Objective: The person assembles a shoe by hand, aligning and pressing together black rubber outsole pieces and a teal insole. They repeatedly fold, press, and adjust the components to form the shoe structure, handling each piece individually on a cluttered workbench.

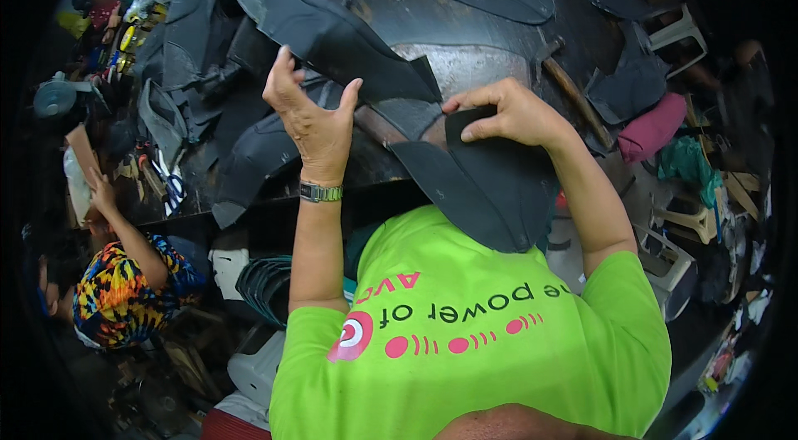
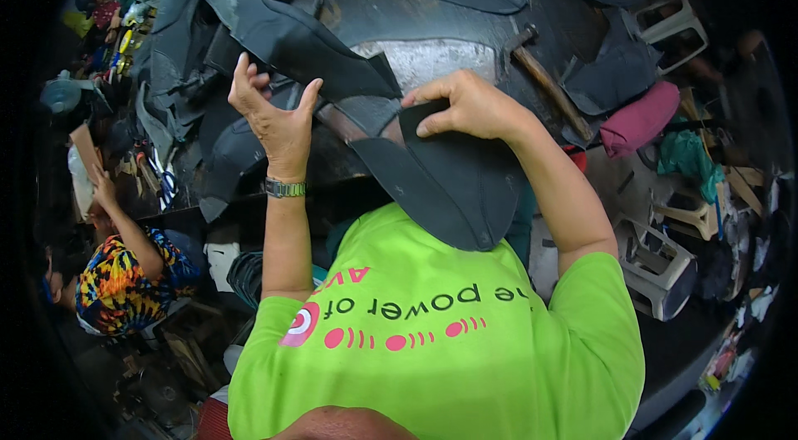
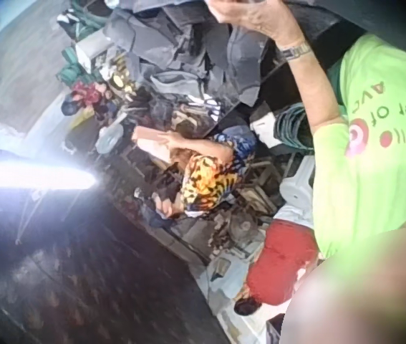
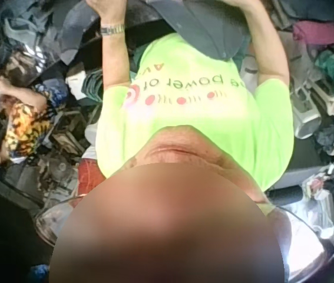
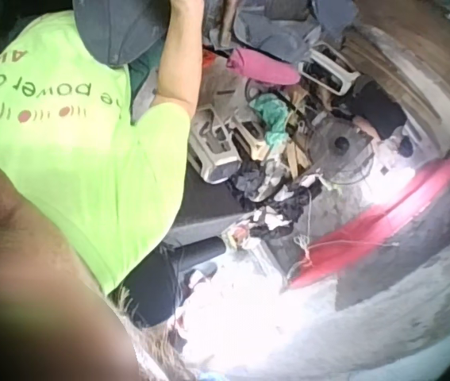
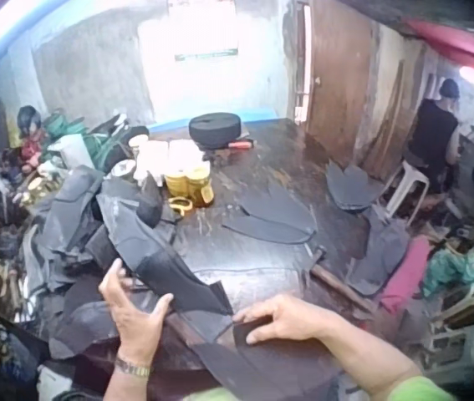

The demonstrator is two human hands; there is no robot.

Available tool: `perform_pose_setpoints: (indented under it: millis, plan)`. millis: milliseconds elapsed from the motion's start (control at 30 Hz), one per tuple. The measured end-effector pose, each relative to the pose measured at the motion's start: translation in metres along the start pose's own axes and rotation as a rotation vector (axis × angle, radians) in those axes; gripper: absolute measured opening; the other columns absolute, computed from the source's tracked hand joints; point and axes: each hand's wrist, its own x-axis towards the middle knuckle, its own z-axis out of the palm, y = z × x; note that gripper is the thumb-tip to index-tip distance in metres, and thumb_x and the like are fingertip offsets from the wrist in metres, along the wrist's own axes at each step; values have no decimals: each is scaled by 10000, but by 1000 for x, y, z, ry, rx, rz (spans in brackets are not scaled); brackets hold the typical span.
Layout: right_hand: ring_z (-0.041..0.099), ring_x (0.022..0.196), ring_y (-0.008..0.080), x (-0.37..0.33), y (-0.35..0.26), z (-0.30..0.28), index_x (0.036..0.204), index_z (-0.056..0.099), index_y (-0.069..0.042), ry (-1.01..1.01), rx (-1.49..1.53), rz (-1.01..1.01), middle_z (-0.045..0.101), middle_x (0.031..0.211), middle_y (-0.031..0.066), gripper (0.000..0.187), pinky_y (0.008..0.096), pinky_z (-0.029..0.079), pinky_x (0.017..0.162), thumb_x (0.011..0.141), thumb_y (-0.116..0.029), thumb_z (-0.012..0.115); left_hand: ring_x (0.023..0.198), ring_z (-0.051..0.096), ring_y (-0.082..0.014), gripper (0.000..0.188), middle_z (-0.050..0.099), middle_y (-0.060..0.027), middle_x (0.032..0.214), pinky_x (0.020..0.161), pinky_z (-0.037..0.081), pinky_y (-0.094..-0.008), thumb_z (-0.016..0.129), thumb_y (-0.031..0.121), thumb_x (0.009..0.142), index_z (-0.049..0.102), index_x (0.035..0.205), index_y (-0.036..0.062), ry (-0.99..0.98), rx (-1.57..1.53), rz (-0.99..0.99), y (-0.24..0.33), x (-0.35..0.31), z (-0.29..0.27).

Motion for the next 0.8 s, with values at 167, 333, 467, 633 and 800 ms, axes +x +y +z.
perform_pose_setpoints:
  millis: [167,333,467,633,800]
  plan:
    - [672,915,161,-1,8,-1,1044,728,14,-29,120,2,744,972,80,345,294,512,860,741,-116,827,1117,627,-303,321,675,-105,1181,981,495,-392,716,7,802,685,1120,39,-721,-249,298,11,-16,13]
    - [627,769,90,-5,0,-23,938,743,-1,-94,352,153,704,826,12,258,254,499,755,715,-85,841,1145,639,-283,276,691,-95,1195,983,502,-392,732,47,828,707,1103,35,-931,-503,233,16,-21,11]
    - [627,759,95,-3,-11,-41,929,736,8,-73,409,139,703,825,25,274,261,506,740,692,-73,846,1208,618,-272,519,683,-85,1234,1048,455,-436,848,342,743,698,1139,40,-1076,-548,163,17,-16,0]
    - [624,719,133,7,-14,-33,973,722,13,-94,-4,41,706,800,83,302,303,509,701,712,-92,829,1281,567,-301,939,670,-111,1245,1187,225,-540,780,759,573,650,1179,53,-1055,-541,119,24,-22,-8]
    - [633,722,155,17,-15,-29,997,721,5,-111,-62,99,711,802,118,336,307,513,708,700,-102,835,1195,631,-258,509,719,-91,1121,1176,246,-530,880,409,664,650,953,59,-924,-476,-11,34,-35,-4]
